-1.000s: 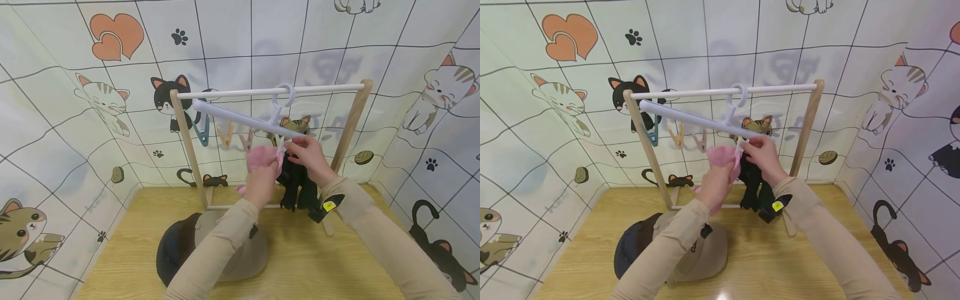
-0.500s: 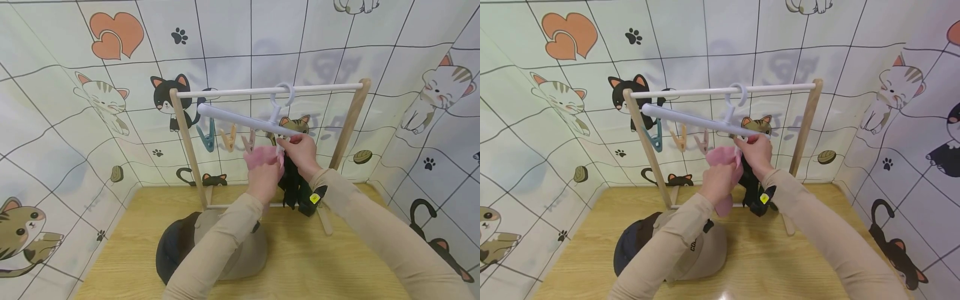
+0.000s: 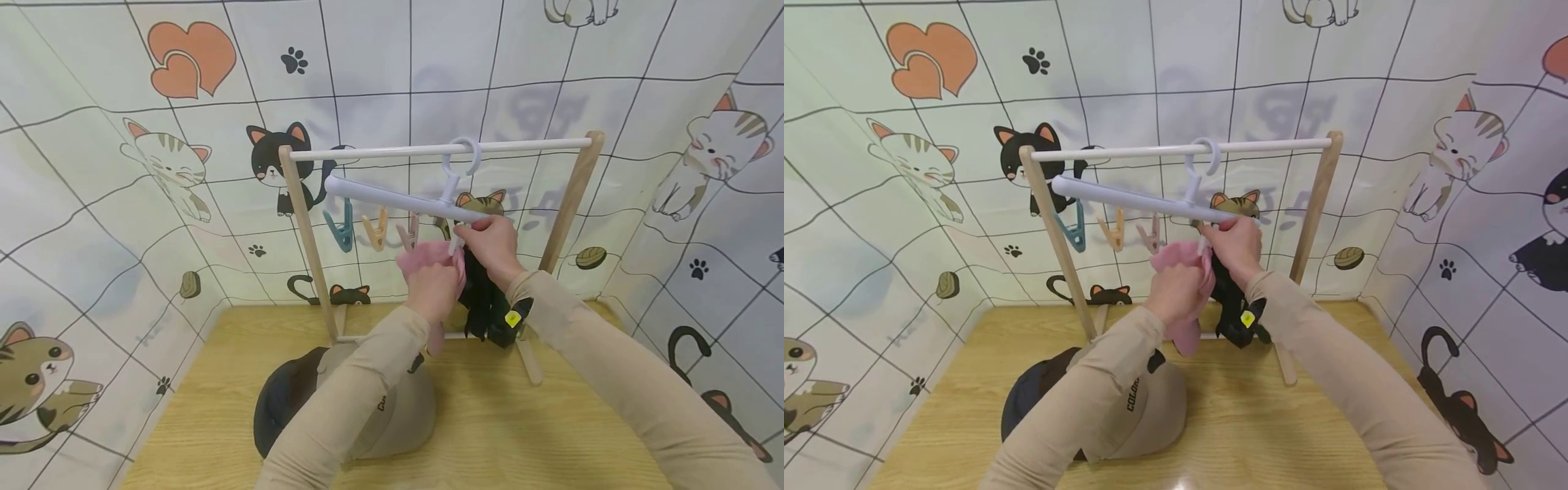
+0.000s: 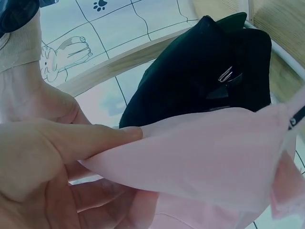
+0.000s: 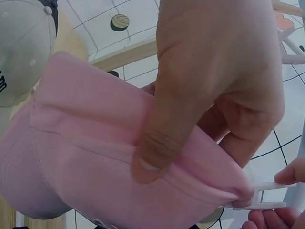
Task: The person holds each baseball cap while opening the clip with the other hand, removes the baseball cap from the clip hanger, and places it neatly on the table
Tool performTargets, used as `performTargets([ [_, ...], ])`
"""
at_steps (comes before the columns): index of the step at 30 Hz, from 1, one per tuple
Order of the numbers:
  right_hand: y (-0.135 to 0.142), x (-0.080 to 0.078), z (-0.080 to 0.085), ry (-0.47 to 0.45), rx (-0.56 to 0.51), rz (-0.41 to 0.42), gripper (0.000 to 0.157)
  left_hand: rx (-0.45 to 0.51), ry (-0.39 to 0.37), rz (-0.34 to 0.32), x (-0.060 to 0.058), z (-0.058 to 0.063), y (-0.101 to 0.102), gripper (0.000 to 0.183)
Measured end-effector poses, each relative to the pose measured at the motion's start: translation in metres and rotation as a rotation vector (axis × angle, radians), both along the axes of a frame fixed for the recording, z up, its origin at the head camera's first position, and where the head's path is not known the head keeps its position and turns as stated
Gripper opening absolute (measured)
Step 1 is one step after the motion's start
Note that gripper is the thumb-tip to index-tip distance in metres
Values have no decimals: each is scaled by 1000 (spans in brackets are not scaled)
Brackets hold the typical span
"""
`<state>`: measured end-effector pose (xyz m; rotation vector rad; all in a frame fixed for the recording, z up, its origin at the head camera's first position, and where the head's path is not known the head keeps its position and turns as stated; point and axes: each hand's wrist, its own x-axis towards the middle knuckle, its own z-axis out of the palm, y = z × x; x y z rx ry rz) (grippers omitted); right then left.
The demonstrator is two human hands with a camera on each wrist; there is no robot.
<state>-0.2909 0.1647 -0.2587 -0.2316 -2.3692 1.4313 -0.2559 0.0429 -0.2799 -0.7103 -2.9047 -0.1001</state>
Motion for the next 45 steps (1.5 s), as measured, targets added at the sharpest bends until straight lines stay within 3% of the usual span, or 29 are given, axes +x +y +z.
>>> performTargets([
  [8,-4,-4,2,31,-35,-6,30,79,40,-80,-6,-2,-12,4],
  [16,-7,-9,0,31,-296,27,26,268,-157,-167,-2,-9,-34,31],
  [19,-5,-10,-2,27,-419,65,22,324,-211,-195,-1,-11,-44,34],
  [24,2,-10,-5,20,-570,100,19,369,-251,-185,3,-6,-58,31],
  [33,4,-9,-6,-34,-648,150,23,459,-214,-199,5,-5,-81,32],
  [43,7,-9,-13,-127,-702,228,30,515,-290,-214,12,-15,-98,19],
  [45,7,-8,-15,-137,-740,257,31,519,-278,-243,14,-20,-102,18],
])
